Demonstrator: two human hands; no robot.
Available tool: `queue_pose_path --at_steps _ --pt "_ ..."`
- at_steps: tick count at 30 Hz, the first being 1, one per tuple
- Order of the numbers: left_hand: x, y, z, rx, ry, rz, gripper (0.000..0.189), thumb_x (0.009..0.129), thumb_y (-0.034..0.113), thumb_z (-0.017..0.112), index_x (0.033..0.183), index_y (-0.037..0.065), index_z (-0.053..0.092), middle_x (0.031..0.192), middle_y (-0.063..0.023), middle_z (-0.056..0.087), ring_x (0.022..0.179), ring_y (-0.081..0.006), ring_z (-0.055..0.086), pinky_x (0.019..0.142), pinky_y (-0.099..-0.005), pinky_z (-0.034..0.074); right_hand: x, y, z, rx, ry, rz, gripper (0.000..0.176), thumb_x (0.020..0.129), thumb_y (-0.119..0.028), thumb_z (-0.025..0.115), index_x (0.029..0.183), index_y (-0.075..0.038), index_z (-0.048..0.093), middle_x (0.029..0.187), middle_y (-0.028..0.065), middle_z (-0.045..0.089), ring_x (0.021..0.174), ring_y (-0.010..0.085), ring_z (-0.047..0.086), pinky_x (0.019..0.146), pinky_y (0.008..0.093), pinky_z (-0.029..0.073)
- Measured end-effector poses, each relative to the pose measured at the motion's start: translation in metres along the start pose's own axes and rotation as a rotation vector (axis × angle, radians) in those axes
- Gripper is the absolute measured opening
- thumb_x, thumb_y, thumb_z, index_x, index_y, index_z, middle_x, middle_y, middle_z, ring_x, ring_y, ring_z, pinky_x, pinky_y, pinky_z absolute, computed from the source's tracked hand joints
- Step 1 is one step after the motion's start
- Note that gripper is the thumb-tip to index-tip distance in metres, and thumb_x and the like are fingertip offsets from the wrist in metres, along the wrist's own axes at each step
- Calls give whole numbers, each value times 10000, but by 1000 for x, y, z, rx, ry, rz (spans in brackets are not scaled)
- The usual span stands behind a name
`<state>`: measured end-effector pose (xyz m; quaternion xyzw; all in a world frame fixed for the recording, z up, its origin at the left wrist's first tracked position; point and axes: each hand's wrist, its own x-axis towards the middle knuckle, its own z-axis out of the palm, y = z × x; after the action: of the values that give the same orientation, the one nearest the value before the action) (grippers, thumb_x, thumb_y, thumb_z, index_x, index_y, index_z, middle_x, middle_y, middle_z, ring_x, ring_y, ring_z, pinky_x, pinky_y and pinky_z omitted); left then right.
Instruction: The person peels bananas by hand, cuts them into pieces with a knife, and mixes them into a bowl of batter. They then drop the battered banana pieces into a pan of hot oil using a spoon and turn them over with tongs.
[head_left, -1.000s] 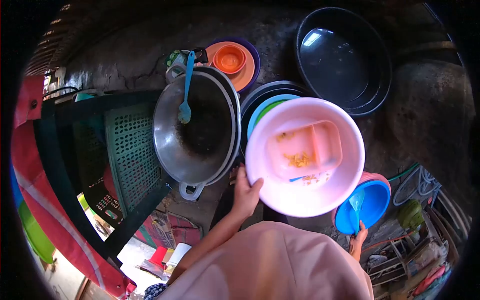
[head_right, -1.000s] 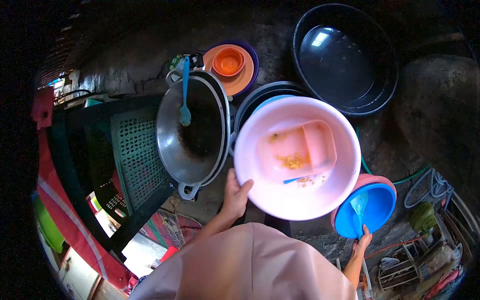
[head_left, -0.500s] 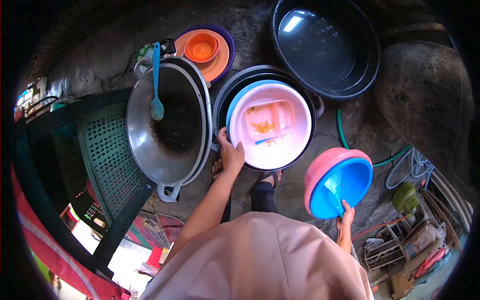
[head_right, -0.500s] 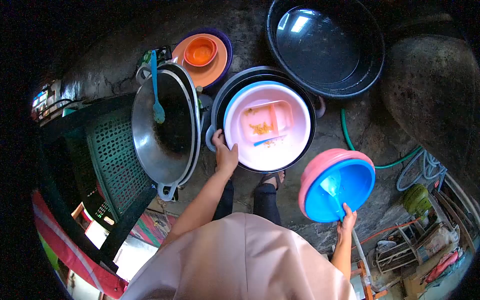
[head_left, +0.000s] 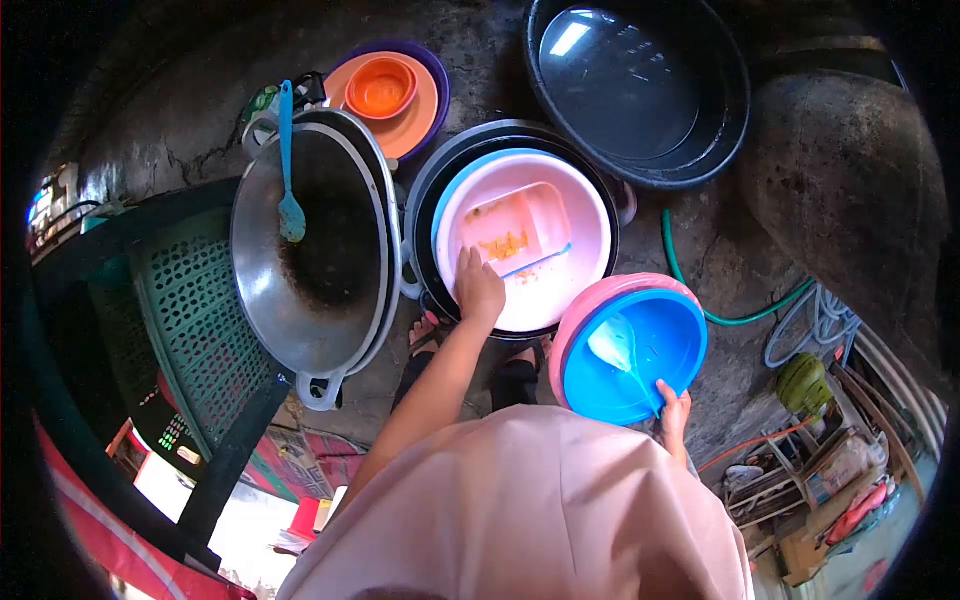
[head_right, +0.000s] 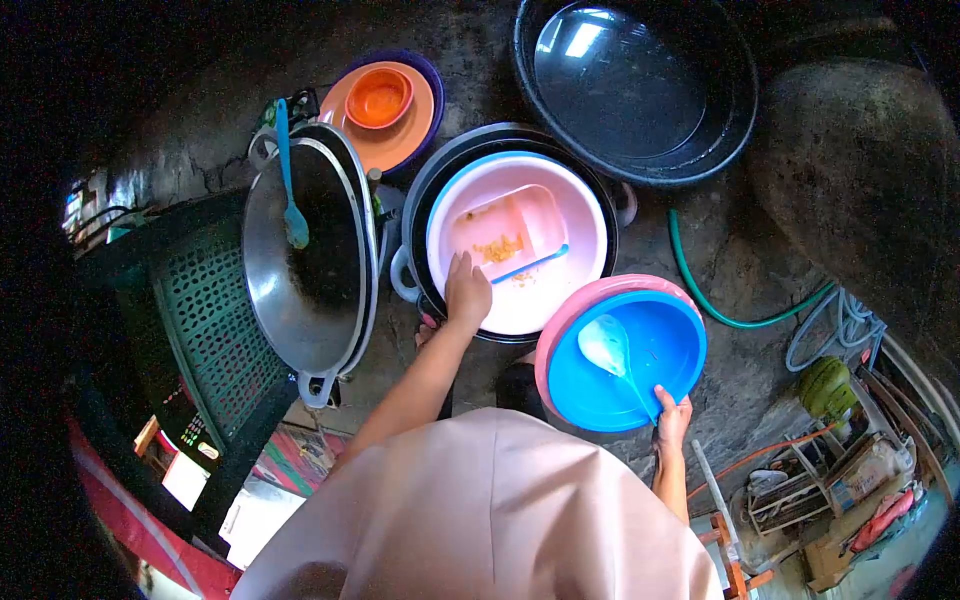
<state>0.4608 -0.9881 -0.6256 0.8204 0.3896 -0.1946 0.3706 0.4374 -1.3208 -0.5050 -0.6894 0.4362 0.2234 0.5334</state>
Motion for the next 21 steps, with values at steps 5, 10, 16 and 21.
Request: queue_pose_path --at_steps 5,10,16,21 --pt "-89 0 -54 -49 49 84 439 811 41 418 1216 -105 336 1273 -292 323 1164 -393 358 969 -393 311 9 -5 15 42 29 -59 281 746 -53 603 1011 22 544 959 83 597 820 161 552 767 281 418" --pt "-182 -67 -80 -239 67 -185 495 814 63 451 1270 -54 299 1275 -294 321 1146 -391 394 922 -386 375 14 -28 70 33 63 -179 293 744 -64 615 1018 18 546 969 84 596 849 156 549 788 280 413" --pt "-228 -130 -69 -778 240 -258 500 835 81 484 1294 -1 303 1296 -267 303 1051 -297 499 694 -311 524 48 -9 142 -172 -145 22 342 798 -187 599 1062 14 515 968 83 586 844 155 542 773 283 424" --pt "-196 -115 -57 -627 218 -22 517 829 88 503 1300 10 302 1296 -277 291 1005 -298 532 659 -304 533 36 -16 178 -739 92 -663 376 774 -233 612 1047 10 522 915 114 551 843 249 515 774 351 411"
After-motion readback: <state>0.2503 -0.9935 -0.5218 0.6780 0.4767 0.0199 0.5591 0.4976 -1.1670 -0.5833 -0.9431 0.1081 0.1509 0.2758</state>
